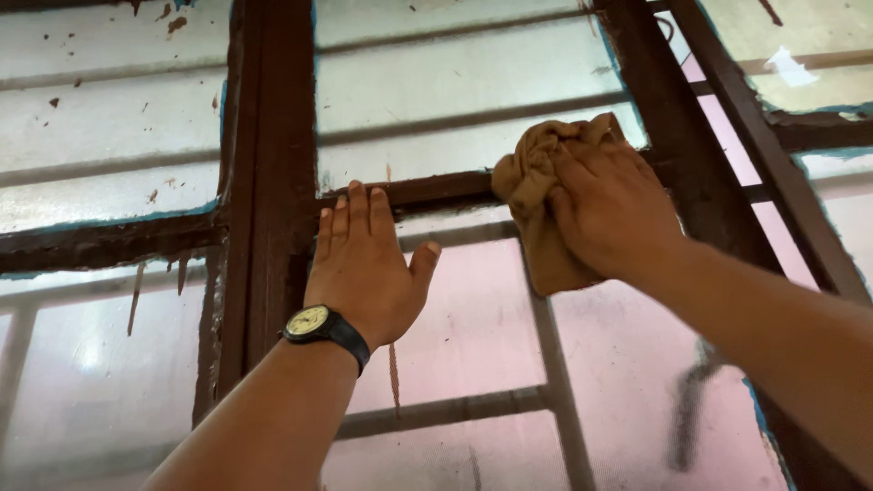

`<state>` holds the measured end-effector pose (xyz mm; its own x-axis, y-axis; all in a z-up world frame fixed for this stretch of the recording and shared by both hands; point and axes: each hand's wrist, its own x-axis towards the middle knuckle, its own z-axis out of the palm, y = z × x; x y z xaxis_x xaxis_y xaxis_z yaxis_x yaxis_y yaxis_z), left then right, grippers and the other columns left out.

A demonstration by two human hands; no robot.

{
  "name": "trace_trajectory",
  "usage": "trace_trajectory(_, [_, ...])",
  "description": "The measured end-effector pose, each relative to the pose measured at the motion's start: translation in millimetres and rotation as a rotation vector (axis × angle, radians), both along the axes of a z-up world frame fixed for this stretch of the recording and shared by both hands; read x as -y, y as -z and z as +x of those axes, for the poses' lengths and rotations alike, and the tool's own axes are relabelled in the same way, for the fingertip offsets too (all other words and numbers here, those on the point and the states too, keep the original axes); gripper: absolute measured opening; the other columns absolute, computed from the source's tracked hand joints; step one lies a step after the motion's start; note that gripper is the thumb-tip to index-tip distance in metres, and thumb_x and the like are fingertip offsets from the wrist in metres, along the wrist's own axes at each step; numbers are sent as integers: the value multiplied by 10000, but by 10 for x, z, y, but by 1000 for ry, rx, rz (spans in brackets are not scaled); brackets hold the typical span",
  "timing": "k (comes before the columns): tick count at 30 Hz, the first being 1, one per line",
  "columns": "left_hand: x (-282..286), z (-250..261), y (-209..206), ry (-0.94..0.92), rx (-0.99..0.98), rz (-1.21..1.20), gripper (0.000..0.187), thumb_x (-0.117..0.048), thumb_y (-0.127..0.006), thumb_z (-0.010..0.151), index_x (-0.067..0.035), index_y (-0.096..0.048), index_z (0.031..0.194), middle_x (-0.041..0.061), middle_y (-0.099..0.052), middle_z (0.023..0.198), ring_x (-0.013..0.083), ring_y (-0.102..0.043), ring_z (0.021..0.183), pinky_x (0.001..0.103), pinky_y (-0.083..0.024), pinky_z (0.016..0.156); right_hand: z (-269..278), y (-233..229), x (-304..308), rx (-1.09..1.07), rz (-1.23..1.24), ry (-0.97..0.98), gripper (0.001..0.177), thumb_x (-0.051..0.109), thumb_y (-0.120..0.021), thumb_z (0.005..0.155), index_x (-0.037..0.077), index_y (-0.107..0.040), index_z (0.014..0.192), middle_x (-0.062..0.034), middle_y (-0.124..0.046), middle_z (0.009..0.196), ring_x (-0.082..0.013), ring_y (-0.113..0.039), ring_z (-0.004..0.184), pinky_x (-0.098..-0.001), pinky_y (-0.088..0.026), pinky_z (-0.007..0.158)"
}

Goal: The person cleans a window by wiping the frame and glass panels with a cloth, then spraying liquid onto the window using a spray bottle and wiping it with the cloth.

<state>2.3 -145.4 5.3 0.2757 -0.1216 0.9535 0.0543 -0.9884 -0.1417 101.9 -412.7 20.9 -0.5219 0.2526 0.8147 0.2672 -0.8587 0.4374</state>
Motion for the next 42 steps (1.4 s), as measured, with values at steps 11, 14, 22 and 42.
trace_trajectory(11, [102, 78, 8, -15, 18, 7, 947, -644, -316, 966, 14, -48, 1593, 259, 11, 1680, 395, 17, 1528, 460, -11, 1198, -111, -197, -13, -145, 15, 64, 373, 256, -523, 995, 0, -689, 1208, -191, -700, 1202, -401, -624, 1136, -521, -455, 1030])
trace_trajectory(14, [91, 48, -11, -13, 9, 11, 913, -644, -300, 969, -10, -56, 1579, 223, 8, 1676, 374, 8, 1518, 462, -21, 1215, -114, -116, 201, -35, -102, -23, 366, 218, -521, 962, 2, -699, 1199, -206, -701, 1209, -417, -622, 1158, -534, -444, 1033])
trace_trajectory(22, [292, -24, -19, -81, -92, -46, 944, -725, -308, 930, -150, -50, 1632, 280, 44, 1666, 450, 60, 1539, 485, 7, 1194, -23, -358, 335, -109, 186, 183, 318, 237, -518, 1031, -32, -686, 1061, -266, -694, 1127, -446, -626, 1115, -591, -436, 1060])
trace_trajectory(42, [274, 129, -126, -4, 52, 81, 948, -700, -359, 919, -115, -163, 1640, 317, -106, 1639, 448, -98, 1478, 495, -57, 1200, -67, -214, 714, -515, 176, 244, 342, 258, -428, 1087, 56, -701, 1129, -215, -704, 1181, -397, -641, 1199, -474, -465, 1137])
